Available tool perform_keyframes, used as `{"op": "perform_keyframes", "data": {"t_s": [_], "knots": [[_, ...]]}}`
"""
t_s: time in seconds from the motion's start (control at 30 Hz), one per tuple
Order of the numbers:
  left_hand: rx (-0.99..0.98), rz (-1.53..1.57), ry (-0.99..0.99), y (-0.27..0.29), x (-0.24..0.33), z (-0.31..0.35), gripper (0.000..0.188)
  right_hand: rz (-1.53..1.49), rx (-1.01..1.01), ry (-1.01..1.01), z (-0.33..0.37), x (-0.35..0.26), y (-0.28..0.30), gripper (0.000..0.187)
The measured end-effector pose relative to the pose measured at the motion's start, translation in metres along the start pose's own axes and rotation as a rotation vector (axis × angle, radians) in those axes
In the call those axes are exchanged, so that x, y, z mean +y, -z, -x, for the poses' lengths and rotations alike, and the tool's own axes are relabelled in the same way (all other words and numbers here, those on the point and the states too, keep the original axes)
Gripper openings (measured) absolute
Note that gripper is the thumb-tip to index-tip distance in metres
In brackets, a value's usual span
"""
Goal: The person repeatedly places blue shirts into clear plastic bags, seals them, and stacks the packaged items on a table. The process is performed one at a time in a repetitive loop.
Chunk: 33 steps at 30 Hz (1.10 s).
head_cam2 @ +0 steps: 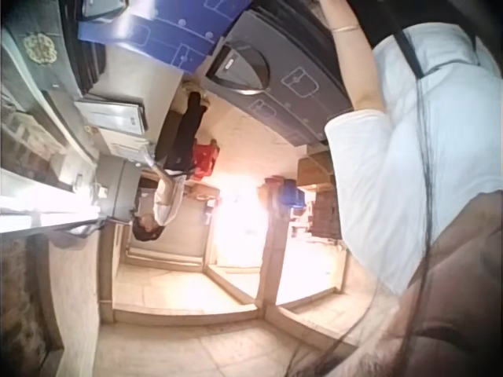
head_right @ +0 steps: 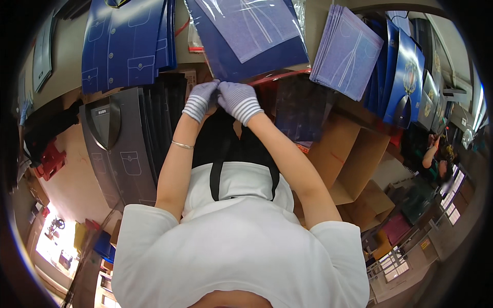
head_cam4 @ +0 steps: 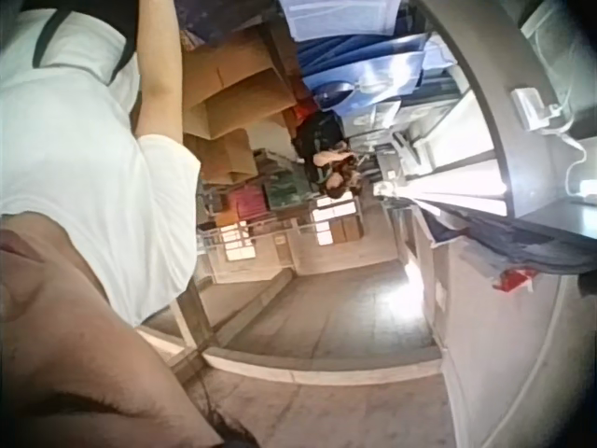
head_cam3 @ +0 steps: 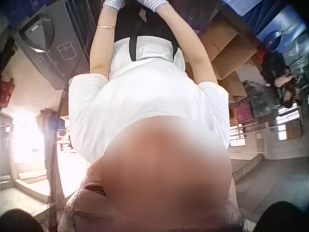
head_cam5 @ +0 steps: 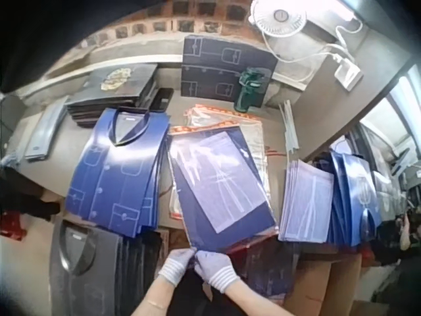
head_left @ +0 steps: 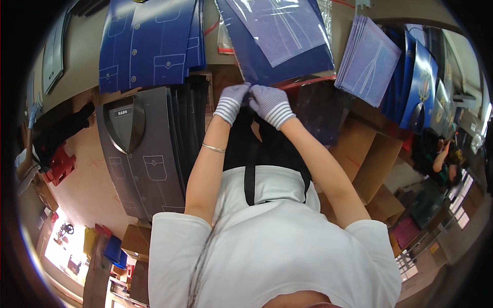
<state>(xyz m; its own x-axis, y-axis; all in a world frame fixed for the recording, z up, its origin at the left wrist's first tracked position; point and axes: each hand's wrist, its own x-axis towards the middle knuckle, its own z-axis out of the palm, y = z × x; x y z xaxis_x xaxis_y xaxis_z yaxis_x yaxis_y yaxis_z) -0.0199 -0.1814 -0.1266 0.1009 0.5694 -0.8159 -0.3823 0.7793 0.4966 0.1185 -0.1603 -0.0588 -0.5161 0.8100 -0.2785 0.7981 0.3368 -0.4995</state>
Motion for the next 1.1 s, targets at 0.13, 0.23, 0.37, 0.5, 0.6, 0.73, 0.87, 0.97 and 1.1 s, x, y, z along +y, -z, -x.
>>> {"op": "perform_keyframes", "data": {"t_s": [0.13,0.23,0.37,0.5,0.6,0.73,0.87,0.97,1.1], "knots": [[0.250,-0.403,-0.212,0.050,0.002,-0.031,0.023,-0.127,0.124,-0.057,0.028,0.019,0.011,0.018],[0.265,-0.091,-0.179,0.064,0.012,-0.022,0.022,0.016,0.371,-0.429,0.086,0.113,0.059,0.019],[0.146,0.079,-0.018,0.042,0.023,-0.001,0.030,0.231,0.909,-1.121,0.308,0.315,0.118,0.031],[-0.220,0.175,0.005,0.039,-0.014,0.005,0.042,-0.014,0.510,-1.097,0.283,0.240,0.082,0.021],[-0.353,0.547,-0.181,0.025,-0.018,0.002,0.047,-0.449,-0.135,-0.751,0.223,0.169,-0.003,0.030],[-0.349,0.811,-0.300,0.011,0.017,0.005,0.058,-0.889,-0.156,-0.216,0.086,0.074,-0.025,0.023],[-0.264,0.719,-0.389,0.006,0.044,-0.001,0.062,-1.251,0.080,-0.352,-0.015,0.094,0.006,0.015],[-0.207,0.676,-0.433,0.017,0.051,-0.005,0.056,-1.159,-0.014,-0.580,-0.010,0.157,0.058,0.019],[-0.185,0.586,-0.456,0.020,0.046,-0.004,0.048,-0.933,0.188,-0.618,-0.032,0.187,0.113,0.021]]}}
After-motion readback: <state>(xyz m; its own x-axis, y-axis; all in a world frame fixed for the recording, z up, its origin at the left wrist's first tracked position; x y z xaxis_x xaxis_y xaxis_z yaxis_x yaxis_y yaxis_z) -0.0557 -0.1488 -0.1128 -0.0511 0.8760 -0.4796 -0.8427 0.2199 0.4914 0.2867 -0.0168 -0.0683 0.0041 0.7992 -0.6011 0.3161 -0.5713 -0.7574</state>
